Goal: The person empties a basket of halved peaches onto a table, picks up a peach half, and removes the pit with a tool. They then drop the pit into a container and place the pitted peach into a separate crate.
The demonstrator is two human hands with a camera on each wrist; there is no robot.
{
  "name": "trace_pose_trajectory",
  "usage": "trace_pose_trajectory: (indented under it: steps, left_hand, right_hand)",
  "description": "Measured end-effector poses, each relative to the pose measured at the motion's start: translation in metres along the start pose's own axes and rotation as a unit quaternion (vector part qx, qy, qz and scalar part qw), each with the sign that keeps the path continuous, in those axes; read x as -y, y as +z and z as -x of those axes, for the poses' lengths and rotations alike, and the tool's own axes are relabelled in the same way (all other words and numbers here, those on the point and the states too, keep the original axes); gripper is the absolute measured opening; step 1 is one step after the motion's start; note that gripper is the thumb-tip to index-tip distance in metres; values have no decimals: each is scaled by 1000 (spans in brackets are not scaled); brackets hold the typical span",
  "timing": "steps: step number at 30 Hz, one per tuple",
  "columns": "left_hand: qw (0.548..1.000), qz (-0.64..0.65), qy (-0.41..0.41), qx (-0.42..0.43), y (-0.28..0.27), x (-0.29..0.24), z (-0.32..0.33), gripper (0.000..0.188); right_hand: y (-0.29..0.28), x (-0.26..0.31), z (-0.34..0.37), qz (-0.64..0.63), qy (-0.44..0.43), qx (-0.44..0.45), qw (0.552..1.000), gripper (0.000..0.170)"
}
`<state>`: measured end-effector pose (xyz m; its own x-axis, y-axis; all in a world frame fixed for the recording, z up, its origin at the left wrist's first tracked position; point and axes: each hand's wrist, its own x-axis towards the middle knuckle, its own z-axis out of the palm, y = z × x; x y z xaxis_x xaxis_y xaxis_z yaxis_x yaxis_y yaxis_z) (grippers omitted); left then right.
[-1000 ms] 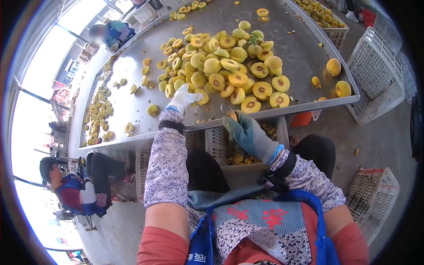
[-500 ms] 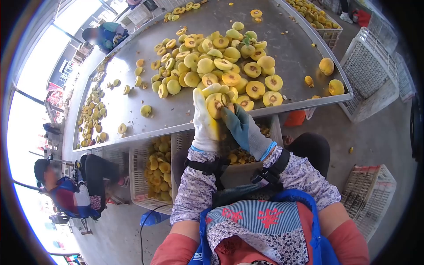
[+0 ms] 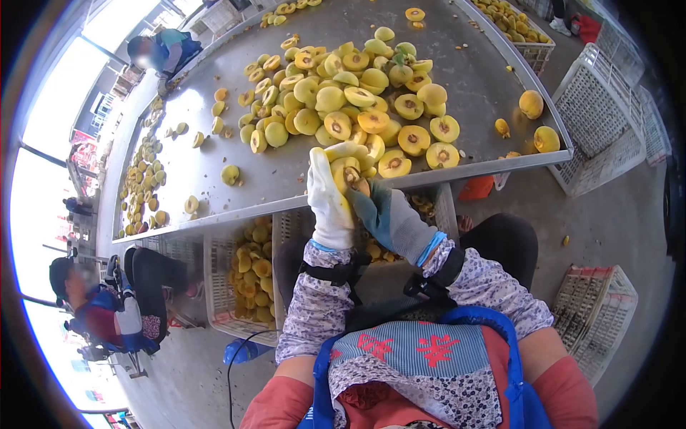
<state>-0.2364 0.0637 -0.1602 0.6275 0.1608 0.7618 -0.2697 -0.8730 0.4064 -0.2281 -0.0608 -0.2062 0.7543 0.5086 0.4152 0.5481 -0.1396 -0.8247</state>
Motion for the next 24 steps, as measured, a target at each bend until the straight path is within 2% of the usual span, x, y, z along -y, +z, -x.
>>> trace_pose_trajectory:
  steps: [1, 2, 3, 4, 5, 6, 7, 8, 9, 10, 11, 12, 13, 14, 15, 16, 17, 18, 19, 20, 21, 23, 24]
  left_hand:
    - [1000, 1, -1, 0, -2, -1, -1, 33]
    - [999, 20, 3, 46, -7, -3, -3, 24]
    - [995, 40, 8, 90, -11, -5, -5, 17]
    - [995, 40, 8, 90, -13, -3, -8, 17]
    - [920, 288, -228, 138, -15, -1, -11, 18]
    - [730, 499, -436, 168, -17, -1, -13, 18]
    - [730, 500, -435, 168, -18, -6, -15, 18]
    - [760, 474, -419, 151, -20, -13, -16, 22]
    - [788, 447, -403, 133, -21, -16, -16, 25]
    - [788, 447, -402, 132, -17, -10, -13, 25]
    - [948, 259, -170, 79, -10, 1, -8, 31]
    - [996, 40, 83, 16, -5, 10, -4, 38]
    - [996, 40, 83, 16, -4, 5, -3, 38]
    - [954, 259, -148, 12, -2, -6, 1, 37]
    - [815, 451, -364, 6, -3, -13, 1, 36]
    - [791, 477, -382, 40, -8, -13, -7, 37]
    - [791, 476, -382, 41, -14, -14, -12, 37]
    - [790, 462, -391, 96, -19, -16, -17, 37]
    - [786, 447, -398, 151, -20, -16, -19, 38]
    - [781, 449, -407, 152, -15, -12, -16, 41]
    - [786, 442, -408, 144, -14, -11, -17, 41]
    - [750, 481, -420, 171, -18, -9, -19, 42]
    - [732, 517, -411, 169, -18, -7, -18, 42]
  right_hand:
    - [1, -1, 4, 80, -31, 20, 996, 32]
    - [1, -2, 7, 159, -63, 40, 984, 34]
    - [0, -3, 8, 160, -62, 39, 984, 34]
    - [-4, 3, 5, 95, 12, 79, 992, 34]
    - [-7, 7, 3, 29, 85, 118, 989, 37]
    - [-6, 8, 3, 29, 85, 118, 989, 37]
    - [-5, 9, 3, -5, 134, 109, 985, 41]
    - [-4, 11, 3, -39, 182, 99, 978, 46]
    - [-1, 10, 4, -39, 182, 99, 978, 46]
    - [3, 6, 5, -84, 177, 72, 978, 50]
    - [3, 8, 4, -129, 173, 44, 975, 55]
    - [-1, 11, 3, -129, 172, 42, 976, 55]
    - [-12, 25, -1, -222, 245, 92, 939, 53]
    - [-22, 39, -4, -312, 313, 140, 886, 52]
    - [-32, 49, -9, -312, 313, 141, 886, 52]
    - [-43, 57, -13, -339, 362, 185, 848, 50]
    - [-48, 59, -14, -364, 409, 227, 806, 49]
    - [-47, 57, -11, -364, 411, 228, 804, 49]
    - [-45, 54, -6, -286, 341, 219, 868, 47]
    - [-43, 52, -3, -204, 265, 209, 919, 46]
    - [-44, 51, -4, -209, 259, 218, 917, 46]
    - [-47, 46, -8, -362, 379, 251, 814, 53]
    - [-47, 44, -8, -367, 370, 266, 811, 53]
